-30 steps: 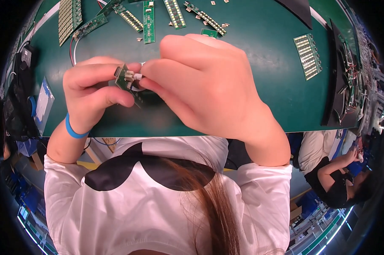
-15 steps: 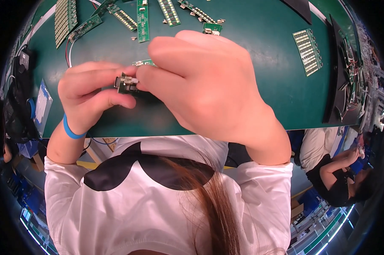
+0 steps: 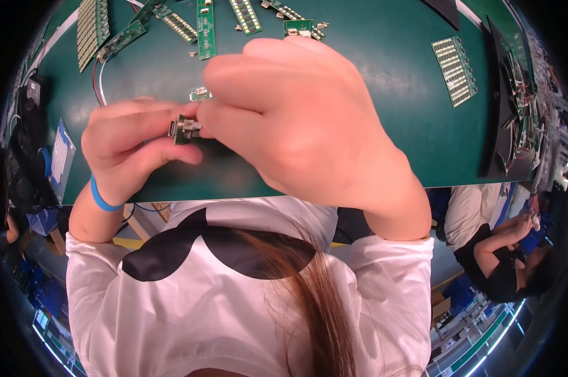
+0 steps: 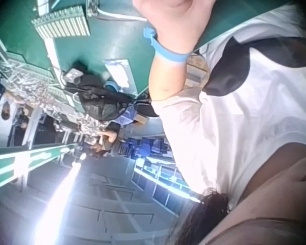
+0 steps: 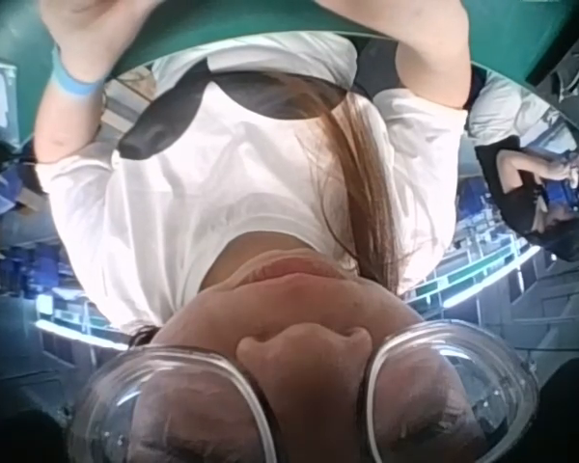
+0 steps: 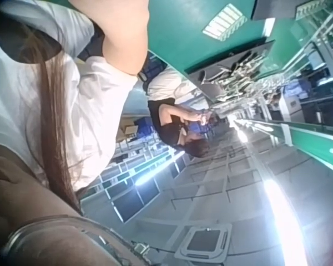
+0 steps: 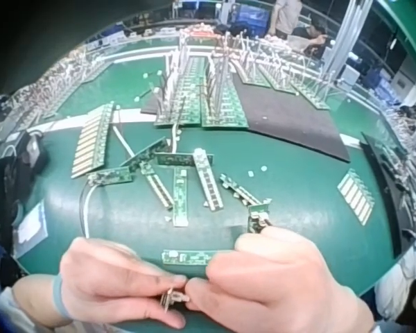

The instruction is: The person connects wires and small electronic components to printed circuit boards by hand at an assembly workstation.

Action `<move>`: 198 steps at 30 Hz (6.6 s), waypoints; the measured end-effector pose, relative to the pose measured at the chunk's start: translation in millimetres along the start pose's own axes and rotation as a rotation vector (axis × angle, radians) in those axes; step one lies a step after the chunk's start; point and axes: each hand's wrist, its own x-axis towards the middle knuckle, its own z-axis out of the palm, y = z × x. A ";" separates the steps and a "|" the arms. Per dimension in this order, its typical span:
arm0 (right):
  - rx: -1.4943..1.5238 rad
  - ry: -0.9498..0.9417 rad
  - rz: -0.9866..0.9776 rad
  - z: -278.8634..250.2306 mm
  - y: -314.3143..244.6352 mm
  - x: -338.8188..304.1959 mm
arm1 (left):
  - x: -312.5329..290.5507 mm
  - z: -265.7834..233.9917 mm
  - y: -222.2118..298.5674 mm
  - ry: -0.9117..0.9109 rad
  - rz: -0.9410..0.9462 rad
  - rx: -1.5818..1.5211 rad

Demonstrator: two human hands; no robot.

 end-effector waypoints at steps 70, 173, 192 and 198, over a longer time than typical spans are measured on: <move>1.206 0.063 0.928 -31.8 9.4 5.7 | 2.0 -26.2 -19.3 0.492 0.020 -0.819; 0.877 -0.174 0.903 6.0 -32.8 31.9 | 5.7 -33.0 -20.6 0.123 0.282 0.194; 1.411 -0.142 1.091 -3.3 -10.9 23.4 | 3.1 -30.7 -57.9 0.181 -0.063 0.674; 1.505 -0.167 1.050 -7.5 -5.6 23.0 | 8.9 -39.6 -25.3 0.048 0.224 0.158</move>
